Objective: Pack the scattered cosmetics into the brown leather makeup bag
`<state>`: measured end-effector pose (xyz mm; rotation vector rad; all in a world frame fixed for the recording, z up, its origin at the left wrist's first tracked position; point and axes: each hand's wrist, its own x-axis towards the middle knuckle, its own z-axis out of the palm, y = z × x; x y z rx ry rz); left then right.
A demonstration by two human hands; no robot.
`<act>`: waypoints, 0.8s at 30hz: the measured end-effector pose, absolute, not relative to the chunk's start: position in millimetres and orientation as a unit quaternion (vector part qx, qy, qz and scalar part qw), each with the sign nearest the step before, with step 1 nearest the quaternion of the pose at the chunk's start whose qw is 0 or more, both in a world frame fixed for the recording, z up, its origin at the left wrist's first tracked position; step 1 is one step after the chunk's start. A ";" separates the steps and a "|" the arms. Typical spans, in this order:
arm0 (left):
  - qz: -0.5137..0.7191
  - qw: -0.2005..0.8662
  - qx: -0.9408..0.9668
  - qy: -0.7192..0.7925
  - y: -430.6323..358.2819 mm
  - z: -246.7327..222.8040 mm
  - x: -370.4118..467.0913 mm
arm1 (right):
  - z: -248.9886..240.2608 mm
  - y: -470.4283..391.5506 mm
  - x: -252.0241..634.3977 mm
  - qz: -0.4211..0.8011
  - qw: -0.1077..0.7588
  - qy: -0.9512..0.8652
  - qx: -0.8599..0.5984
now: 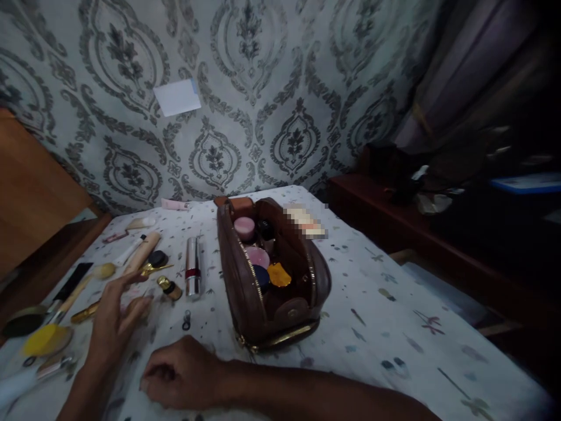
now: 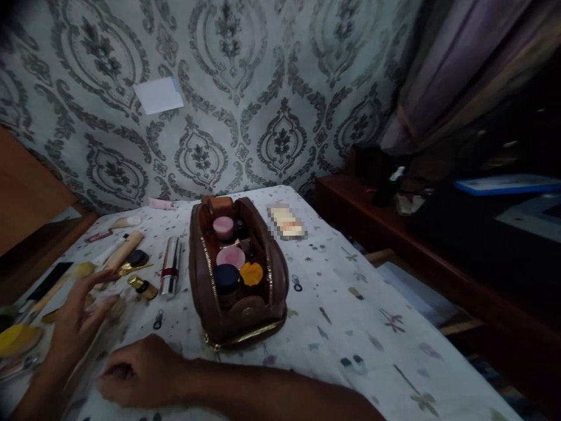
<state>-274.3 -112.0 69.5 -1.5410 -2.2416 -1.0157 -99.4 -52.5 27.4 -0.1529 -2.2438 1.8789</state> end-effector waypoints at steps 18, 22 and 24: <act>-0.151 0.049 -0.562 -0.812 -139.3 67.6 -317.6 | 30.9 -55.4 -101.6 0.785 0.034 -0.611 -0.096; -0.123 0.051 -0.582 -0.802 -139.1 54.6 -325.1 | 36.6 -53.3 -102.2 0.807 0.025 -0.580 -0.112; -0.115 0.055 -0.587 -0.799 -139.3 49.0 -328.3 | 40.4 -52.0 -102.3 0.814 0.014 -0.567 -0.124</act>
